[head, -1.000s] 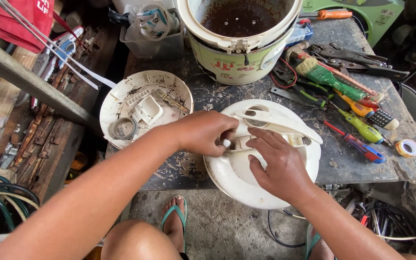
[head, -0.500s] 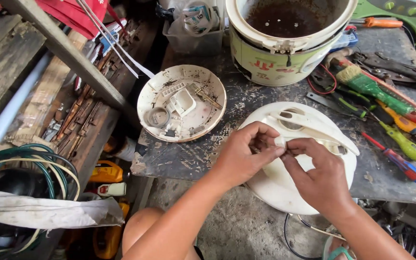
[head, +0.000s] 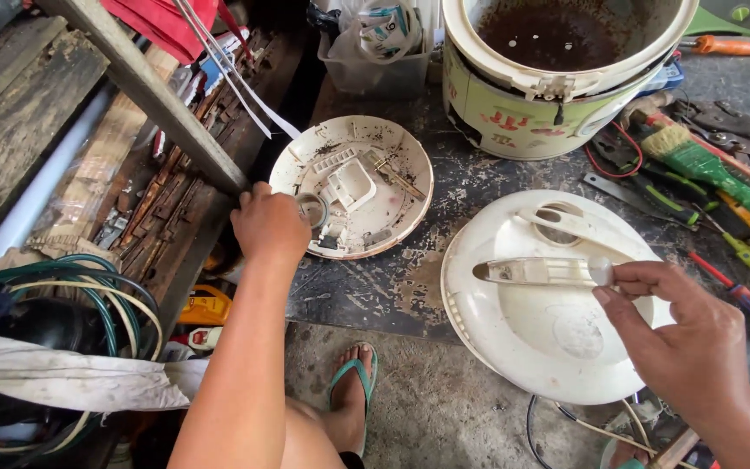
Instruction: A person is reassembling the handle and internal components of a white appliance lid on a repair workbench.
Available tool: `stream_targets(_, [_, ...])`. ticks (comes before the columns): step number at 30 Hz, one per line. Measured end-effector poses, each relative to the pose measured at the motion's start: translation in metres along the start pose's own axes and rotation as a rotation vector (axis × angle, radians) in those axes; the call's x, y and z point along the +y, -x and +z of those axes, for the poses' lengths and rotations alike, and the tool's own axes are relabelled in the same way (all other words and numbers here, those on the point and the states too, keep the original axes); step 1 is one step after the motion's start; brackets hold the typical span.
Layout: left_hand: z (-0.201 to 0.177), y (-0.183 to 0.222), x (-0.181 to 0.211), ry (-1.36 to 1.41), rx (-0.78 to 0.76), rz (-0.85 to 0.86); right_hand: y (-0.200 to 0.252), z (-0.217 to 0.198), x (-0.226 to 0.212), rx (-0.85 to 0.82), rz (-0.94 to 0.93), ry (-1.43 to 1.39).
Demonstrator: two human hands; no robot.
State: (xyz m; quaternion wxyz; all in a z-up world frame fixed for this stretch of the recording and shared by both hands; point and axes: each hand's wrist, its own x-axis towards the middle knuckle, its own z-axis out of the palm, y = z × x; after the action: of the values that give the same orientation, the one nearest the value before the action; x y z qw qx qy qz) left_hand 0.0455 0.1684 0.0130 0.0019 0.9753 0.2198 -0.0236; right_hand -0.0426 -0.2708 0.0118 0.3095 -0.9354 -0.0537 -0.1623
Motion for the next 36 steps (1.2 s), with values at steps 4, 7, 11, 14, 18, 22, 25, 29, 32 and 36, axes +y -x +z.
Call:
stream_targets(4, [0.006, -0.009, 0.01, -0.1, -0.089, -0.042, 0.004, 0.001, -0.004, -0.034, -0.022, 0.016])
stream_targets(7, [0.002, -0.013, 0.011, -0.036, -0.04, -0.086, 0.006, 0.0, -0.008, -0.05, -0.036, 0.033])
stream_targets(11, [0.012, -0.021, 0.007, 0.107, 0.026, -0.12, 0.01, 0.005, -0.003, -0.032, -0.122, -0.001])
stream_targets(14, [0.017, -0.025, 0.005, 0.099, 0.092, -0.107, 0.013, 0.004, 0.004, -0.03, -0.153, -0.025])
stream_targets(18, [-0.007, 0.011, 0.022, 0.409, 0.656, 0.202, 0.018, -0.003, 0.011, -0.025, -0.126, -0.024])
stream_targets(22, [-0.045, 0.091, 0.093, 1.029, 0.139, 0.347, 0.019, -0.002, 0.023, -0.032, -0.045, -0.006])
stream_targets(25, [-0.03, 0.12, 0.119, 0.941, -0.088, 0.527, 0.019, 0.002, 0.022, 0.007, -0.054, -0.048])
stream_targets(29, [-0.012, 0.127, 0.13, 0.972, -0.192, 0.667, 0.016, 0.009, 0.03, 0.04, -0.083, 0.008])
stream_targets(32, [-0.009, 0.129, 0.134, 0.964, -0.185, 0.716, 0.009, 0.013, 0.029, 0.068, -0.173, 0.006])
stream_targets(36, [-0.002, 0.131, 0.132, 0.898, -0.019, 0.873, -0.001, 0.016, 0.032, 0.019, -0.161, -0.029])
